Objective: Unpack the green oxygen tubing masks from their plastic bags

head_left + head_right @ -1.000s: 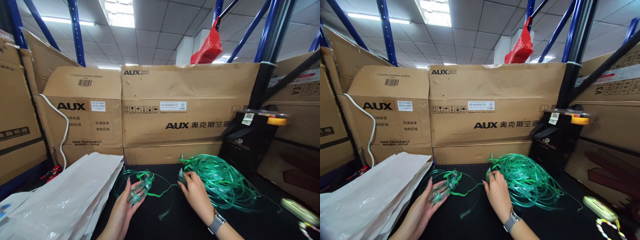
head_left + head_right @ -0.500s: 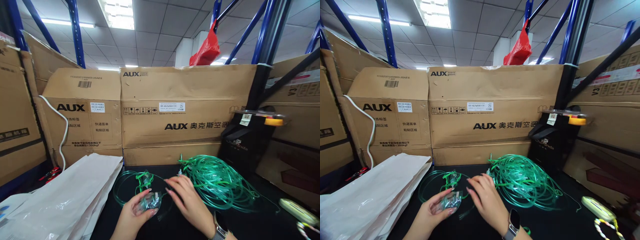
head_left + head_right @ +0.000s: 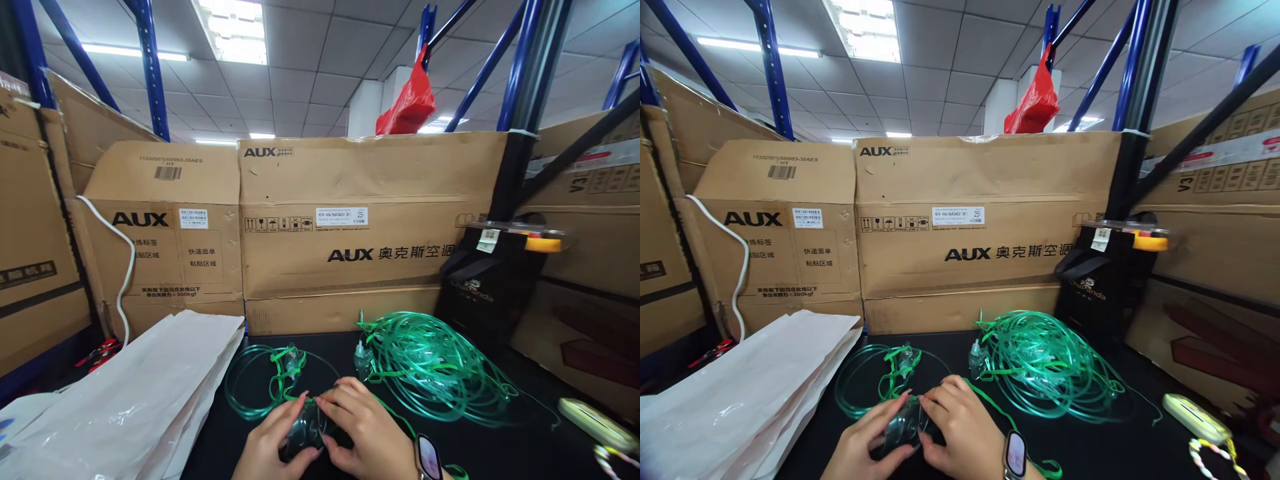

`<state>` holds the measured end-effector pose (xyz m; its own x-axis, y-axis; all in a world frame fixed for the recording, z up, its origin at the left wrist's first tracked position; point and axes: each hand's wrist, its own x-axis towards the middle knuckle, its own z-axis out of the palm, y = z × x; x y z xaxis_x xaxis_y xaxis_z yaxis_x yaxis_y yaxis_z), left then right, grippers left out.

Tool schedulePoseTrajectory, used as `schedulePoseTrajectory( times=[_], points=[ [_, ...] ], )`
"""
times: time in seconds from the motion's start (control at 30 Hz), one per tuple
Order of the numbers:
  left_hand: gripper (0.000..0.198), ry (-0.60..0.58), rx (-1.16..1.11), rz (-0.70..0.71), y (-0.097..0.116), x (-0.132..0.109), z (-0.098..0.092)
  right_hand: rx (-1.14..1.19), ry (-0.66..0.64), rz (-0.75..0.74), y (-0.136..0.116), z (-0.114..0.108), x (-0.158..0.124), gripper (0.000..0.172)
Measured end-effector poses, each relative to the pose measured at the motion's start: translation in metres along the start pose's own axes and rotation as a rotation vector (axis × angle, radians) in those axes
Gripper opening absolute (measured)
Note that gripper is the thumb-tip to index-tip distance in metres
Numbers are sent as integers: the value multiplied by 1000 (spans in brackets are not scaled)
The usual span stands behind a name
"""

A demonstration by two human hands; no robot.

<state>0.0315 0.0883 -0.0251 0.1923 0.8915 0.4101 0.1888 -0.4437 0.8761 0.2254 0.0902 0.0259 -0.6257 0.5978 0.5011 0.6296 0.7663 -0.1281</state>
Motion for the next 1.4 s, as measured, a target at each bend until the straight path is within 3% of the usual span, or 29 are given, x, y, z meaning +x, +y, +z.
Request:
schedulePoseTrajectory(
  times=[0.1, 0.23, 0.4, 0.53, 0.63, 0.73, 0.87, 0.93, 1.03, 1.2, 1.3, 1.4],
  points=[
    [52, -29, 2, -26, 1, 0, -1, -28, -15, 28, -1, 5, -1, 36],
    [54, 21, 27, -8, 0, 0, 0, -31, 22, 52, -2, 15, -3, 37],
    [52, -66, 189, 64, 2, 2, -2, -33, 106, 49, -3, 37, -7, 40],
    [52, -81, 312, 77, 3, 3, -2, -90, 78, 38, -3, 48, -9, 37],
    [53, -135, 307, 121, -3, 2, -1, -108, 39, 61, -1, 45, -8, 29],
    [55, -182, 248, 163, -11, 0, 1, -34, -6, 162, 2, 32, -5, 31],
    [51, 35, 132, 76, -18, 1, 3, 140, 25, 265, 2, 15, 0, 35],
    [48, 109, -43, -20, -19, 3, 3, 213, 18, 236, 2, 10, 2, 31],
    [45, 93, -331, -156, -19, 6, 4, 264, -21, 152, 3, 9, 3, 31],
    [50, 158, -556, -244, -17, 4, 14, 190, -17, 122, 8, 17, 1, 25],
    [51, 155, -581, -276, -13, 3, 19, 71, 35, 93, 8, 22, -1, 20],
    [49, 133, -574, -287, -10, 3, 18, -38, 115, 25, 7, 27, -2, 26]
  ],
)
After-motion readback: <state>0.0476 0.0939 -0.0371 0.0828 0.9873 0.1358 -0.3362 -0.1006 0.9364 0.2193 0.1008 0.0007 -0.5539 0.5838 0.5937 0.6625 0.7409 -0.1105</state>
